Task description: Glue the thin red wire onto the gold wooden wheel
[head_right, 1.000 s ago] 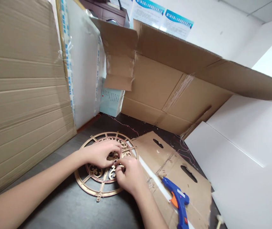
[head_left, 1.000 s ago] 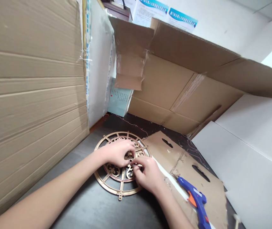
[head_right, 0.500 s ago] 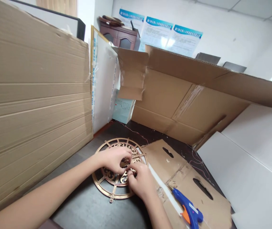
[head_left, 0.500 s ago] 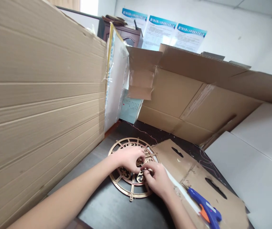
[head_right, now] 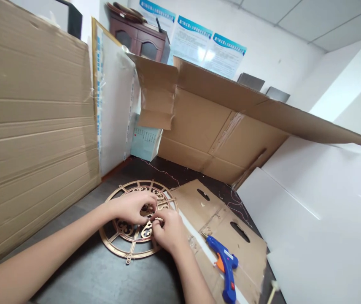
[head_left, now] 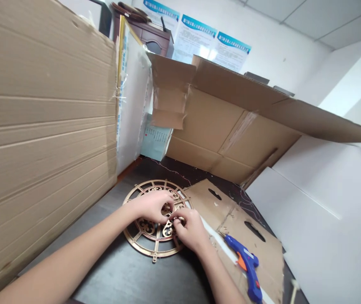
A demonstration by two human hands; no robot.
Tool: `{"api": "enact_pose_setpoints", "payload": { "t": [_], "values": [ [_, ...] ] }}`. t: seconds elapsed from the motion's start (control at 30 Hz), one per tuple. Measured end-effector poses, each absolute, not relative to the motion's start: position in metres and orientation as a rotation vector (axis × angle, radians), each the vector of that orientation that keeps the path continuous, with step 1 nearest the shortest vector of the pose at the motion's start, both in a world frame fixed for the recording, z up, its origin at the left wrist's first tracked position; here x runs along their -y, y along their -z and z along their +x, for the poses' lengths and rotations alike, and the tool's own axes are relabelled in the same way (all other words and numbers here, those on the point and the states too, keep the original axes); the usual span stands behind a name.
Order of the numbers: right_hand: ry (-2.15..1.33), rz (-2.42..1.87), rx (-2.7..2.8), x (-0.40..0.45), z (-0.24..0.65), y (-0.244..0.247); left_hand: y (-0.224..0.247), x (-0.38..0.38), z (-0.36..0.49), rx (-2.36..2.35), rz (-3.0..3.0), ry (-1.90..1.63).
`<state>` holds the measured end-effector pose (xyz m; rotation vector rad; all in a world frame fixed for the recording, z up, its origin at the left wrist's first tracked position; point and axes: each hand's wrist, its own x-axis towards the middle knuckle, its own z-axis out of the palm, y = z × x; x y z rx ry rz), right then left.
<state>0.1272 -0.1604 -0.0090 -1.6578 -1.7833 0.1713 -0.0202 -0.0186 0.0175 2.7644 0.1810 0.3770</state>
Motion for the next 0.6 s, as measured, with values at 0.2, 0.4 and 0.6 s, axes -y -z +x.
{"api": "enact_pose_setpoints", "payload": {
  "t": [0.2,0.4,0.6],
  "values": [
    [-0.152,-1.655,1.78,0.16,0.129,0.012,-0.017,0.017,-0.02,-0.164,2.734,-0.399],
    [-0.175,-1.692,1.781,0.16,0.129,0.008,-0.02,0.019,-0.018,-0.265,2.731,-0.343],
    [-0.198,-1.712,1.774,0.161,0.13,0.005,-0.027,0.02,-0.012,-0.331,2.745,-0.267]
  ]
}}
